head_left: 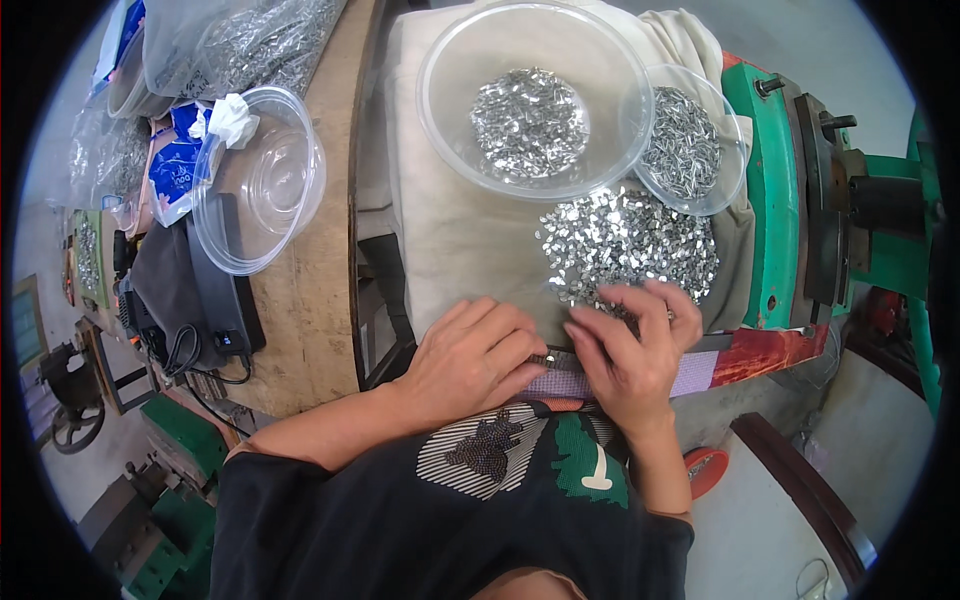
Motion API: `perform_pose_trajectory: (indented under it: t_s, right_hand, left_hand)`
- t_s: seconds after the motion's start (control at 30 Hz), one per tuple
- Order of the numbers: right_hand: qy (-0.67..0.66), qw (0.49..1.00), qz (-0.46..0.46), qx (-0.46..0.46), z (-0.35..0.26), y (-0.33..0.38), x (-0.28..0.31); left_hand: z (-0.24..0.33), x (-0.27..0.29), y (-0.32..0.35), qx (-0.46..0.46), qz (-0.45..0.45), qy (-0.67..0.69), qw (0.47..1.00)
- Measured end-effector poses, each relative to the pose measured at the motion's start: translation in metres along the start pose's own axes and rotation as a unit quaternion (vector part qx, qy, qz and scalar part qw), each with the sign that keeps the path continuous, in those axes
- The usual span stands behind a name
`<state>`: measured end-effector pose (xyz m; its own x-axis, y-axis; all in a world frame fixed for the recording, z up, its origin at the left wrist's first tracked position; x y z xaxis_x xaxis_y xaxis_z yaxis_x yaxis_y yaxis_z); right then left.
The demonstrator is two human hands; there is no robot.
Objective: Manually placing small metal rivets onto a base and using a riveting press machine to secure them.
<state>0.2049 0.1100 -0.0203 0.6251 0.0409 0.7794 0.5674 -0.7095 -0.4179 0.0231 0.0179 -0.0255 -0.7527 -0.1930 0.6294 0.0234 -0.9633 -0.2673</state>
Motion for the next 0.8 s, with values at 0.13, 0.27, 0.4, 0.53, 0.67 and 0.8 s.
perform_pose_trajectory:
  t_s: [0.13, 0.27, 0.4, 0.53, 0.67, 0.8]
  right_hand:
    - [0.047, 0.999, -0.008, 0.026, -0.002, -0.016, -0.009]
    - [0.051, 0.998, -0.014, 0.028, -0.004, -0.020, -0.007]
    - [0.021, 0.999, -0.017, 0.024, -0.003, -0.013, 0.005]
    - [-0.022, 0.999, -0.044, 0.008, -0.003, 0.003, 0.018]
    - [-0.026, 0.998, -0.063, 0.001, -0.005, 0.021, 0.018]
    - [-0.031, 0.998, -0.061, -0.007, -0.004, 0.019, 0.020]
  left_hand:
    - [0.003, 0.003, -0.004, 0.016, 0.007, 0.017, 1.000]
    - [0.000, 0.010, -0.014, 0.026, 0.011, -0.001, 1.000]
    - [-0.003, 0.013, -0.031, 0.003, 0.000, -0.065, 0.998]
    - [-0.008, 0.007, -0.042, -0.013, 0.002, -0.108, 0.994]
    - [-0.008, 0.001, -0.047, -0.028, -0.019, -0.146, 0.989]
    - [-0.006, 0.001, -0.049, -0.027, -0.010, -0.142, 0.989]
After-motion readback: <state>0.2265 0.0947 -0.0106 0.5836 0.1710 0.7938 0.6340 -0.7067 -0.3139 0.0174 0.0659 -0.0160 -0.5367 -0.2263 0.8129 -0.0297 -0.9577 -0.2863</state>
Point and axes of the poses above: each hand's wrist, its own y-axis away from the middle knuckle, its own x-axis out of the back of the hand, z = x × y, the point moved 1 cm from there along -y, towards the middle knuckle, and after that the axes turned 7 degrees about z, right-handed, at the moved point
